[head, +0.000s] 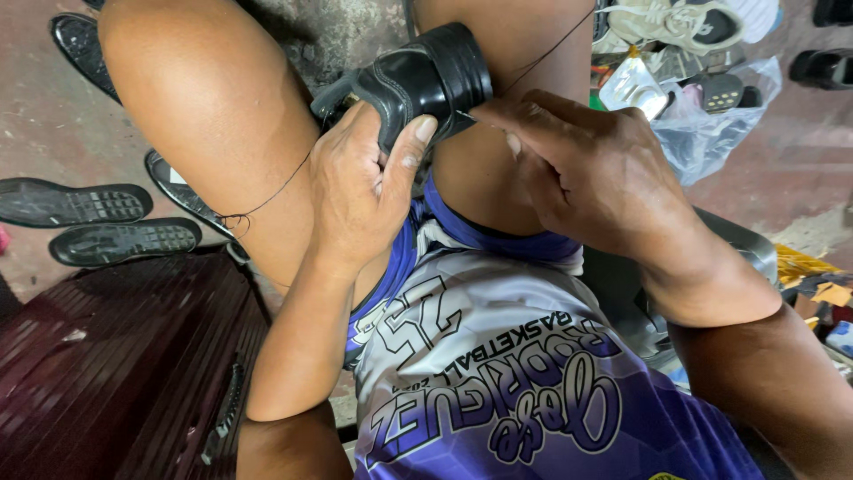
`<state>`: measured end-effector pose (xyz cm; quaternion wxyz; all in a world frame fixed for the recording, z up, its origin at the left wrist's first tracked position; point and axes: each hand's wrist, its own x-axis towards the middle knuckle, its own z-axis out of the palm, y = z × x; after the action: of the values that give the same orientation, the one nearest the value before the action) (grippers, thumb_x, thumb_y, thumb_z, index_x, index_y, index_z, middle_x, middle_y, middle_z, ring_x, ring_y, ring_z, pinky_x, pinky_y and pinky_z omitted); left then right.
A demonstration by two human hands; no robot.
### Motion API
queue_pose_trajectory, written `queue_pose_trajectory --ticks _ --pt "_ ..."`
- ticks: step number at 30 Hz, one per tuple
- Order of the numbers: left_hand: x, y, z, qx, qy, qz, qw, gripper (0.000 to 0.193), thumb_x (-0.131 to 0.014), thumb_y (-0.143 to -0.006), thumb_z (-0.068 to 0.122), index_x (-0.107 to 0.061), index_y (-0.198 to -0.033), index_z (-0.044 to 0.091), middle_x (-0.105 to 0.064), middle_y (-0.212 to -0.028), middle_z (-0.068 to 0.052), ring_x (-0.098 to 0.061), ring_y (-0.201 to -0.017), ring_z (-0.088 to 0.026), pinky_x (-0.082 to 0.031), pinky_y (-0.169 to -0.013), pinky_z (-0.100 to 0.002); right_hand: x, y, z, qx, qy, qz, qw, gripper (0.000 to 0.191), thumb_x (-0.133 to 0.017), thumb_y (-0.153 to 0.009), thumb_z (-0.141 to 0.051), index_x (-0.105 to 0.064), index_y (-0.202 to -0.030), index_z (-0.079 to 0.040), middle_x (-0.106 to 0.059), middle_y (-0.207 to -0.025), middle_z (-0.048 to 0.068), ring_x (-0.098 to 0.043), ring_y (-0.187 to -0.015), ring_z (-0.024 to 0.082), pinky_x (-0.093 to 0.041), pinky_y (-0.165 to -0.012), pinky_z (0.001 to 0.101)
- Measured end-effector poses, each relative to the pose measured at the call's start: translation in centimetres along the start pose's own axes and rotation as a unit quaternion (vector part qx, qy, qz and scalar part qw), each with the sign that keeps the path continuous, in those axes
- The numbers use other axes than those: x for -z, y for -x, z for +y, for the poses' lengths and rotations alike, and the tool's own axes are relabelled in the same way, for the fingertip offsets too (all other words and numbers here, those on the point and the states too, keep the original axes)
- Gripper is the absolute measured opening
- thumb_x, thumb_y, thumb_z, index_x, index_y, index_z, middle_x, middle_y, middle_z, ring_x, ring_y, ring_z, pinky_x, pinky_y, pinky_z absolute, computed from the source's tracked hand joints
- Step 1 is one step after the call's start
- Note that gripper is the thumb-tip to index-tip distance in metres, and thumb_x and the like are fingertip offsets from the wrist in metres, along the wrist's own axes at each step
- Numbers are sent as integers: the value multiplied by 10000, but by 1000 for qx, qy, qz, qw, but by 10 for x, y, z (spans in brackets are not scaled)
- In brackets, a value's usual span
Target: The person sews a black shoe using a needle and thread. They repeatedly pass the needle through the shoe's upper and pull the thread tight to secure the seam. The shoe is held between the legs while seated on the floor.
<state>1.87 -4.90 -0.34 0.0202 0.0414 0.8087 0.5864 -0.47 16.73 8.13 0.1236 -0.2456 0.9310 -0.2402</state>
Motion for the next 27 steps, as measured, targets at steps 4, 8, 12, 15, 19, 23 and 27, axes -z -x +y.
queue_pose_trajectory --ticks 4,8,12,15,19,23,27 --pt "0 3 -2 -46 -14 0 999 190 -650 -1092 192 -637 -1137 8 -681 -1010 -190 -678 -908 -393 -532 -806 -446 6 -2 -3 38 73 -16 996 431 -675 -900 -10 -664 -1324 -87 -723 -1052 120 -694 -763 323 -540 -627 422" --pt "-3 9 -9 -62 -51 -9 997 206 -632 -1090 185 -643 -1107 -20 -662 -964 -204 -657 -879 -420 -518 -767 -473 12 -6 -12 63 145 -52 986 400 -709 -852 -45 -683 -1251 -52 -713 -947 116 -675 -665 313 -516 -541 421" --pt "-7 7 -22 -86 -123 -19 989 324 -683 -1040 230 -607 -841 -15 -615 -824 -218 -626 -742 -417 -490 -645 -486 13 -23 -18 129 223 -96 961 341 -755 -910 -144 -686 -1209 5 -694 -892 121 -684 -624 278 -492 -462 403" --pt "-10 8 -32 -118 -133 -1 984 313 -683 -1042 232 -625 -848 -6 -622 -829 -207 -628 -736 -404 -503 -646 -478 12 -39 -13 121 172 -111 971 258 -727 -951 -107 -689 -1204 -68 -682 -894 50 -693 -690 237 -535 -567 366" --pt "-9 10 -41 -125 -114 -3 986 298 -692 -1037 211 -629 -862 -22 -630 -829 -209 -632 -764 -407 -513 -675 -479 6 -41 -8 131 178 -88 971 209 -722 -948 -102 -686 -1154 -97 -689 -894 62 -690 -701 237 -567 -614 341" --pt "-8 8 -44 -127 -114 -23 985 268 -708 -993 163 -617 -817 -18 -623 -784 -206 -636 -788 -404 -515 -720 -490 1 -36 -3 206 201 -117 951 400 -718 -827 -105 -661 -1190 52 -703 -813 155 -713 -655 300 -513 -486 394" --pt "-8 6 -46 -129 -115 -48 984 213 -719 -936 145 -634 -822 -15 -629 -775 -206 -637 -782 -399 -507 -722 -493 -9 -41 -1 105 91 -124 982 160 -668 -969 -84 -630 -1097 3 -673 -771 126 -685 -641 296 -523 -584 401"
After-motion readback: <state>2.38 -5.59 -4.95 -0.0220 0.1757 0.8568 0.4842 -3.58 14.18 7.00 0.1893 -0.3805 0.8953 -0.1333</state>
